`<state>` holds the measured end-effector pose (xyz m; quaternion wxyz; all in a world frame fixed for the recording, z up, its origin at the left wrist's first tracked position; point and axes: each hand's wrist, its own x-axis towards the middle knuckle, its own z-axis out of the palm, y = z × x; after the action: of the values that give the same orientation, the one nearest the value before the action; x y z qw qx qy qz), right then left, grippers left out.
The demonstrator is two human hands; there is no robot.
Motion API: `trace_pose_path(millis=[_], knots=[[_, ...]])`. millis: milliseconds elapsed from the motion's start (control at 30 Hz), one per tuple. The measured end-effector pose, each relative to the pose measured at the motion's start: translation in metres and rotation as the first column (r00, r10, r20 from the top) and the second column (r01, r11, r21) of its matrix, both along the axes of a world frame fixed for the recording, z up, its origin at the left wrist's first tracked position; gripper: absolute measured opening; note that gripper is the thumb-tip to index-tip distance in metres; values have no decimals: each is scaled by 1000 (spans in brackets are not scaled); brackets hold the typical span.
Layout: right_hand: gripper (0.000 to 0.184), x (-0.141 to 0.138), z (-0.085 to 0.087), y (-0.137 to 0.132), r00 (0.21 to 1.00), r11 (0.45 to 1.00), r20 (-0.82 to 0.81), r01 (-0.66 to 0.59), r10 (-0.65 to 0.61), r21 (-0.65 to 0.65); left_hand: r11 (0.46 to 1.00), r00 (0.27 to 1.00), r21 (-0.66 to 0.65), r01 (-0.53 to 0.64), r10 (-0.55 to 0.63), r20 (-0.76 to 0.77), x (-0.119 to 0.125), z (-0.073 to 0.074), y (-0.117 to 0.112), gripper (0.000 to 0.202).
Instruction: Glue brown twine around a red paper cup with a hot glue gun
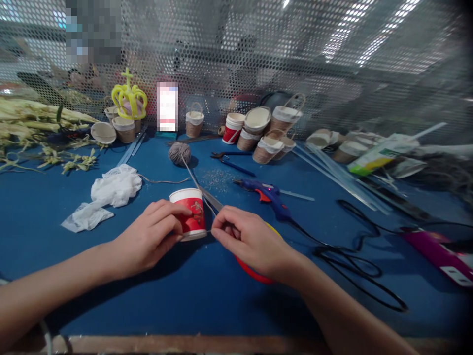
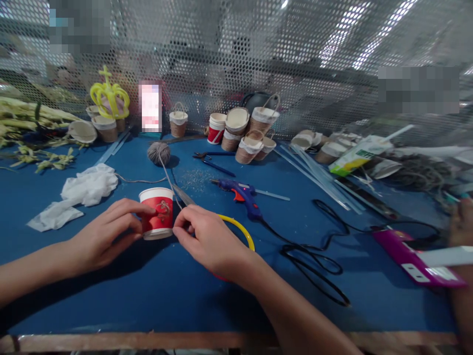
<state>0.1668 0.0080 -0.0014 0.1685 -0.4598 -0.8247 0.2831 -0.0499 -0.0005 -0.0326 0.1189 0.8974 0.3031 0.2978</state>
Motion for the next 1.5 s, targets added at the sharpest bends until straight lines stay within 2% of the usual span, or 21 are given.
trace_pose_path(millis=[433, 867, 1233, 1500], knots=[[12, -3, -4, -1, 994, 1000, -112, 0, 1, 4, 999, 998, 5, -53, 52, 18, -2, -5, -1, 13], [13, -4, -5, 0, 994, 1000, -109, 1, -3, -23, 998, 998, -12, -61, 61, 12, -2, -5, -2, 13], [14, -1, -6, 0, 993, 998, -104, -55, 57, 21, 998, 998, -24, -54, 54, 16, -3, -6, -2, 13], [16, -3, -2, -1, 994, 999, -101, -45, 46, 7, 999, 998, -12, -51, 51, 21, -2, -4, -3, 13]])
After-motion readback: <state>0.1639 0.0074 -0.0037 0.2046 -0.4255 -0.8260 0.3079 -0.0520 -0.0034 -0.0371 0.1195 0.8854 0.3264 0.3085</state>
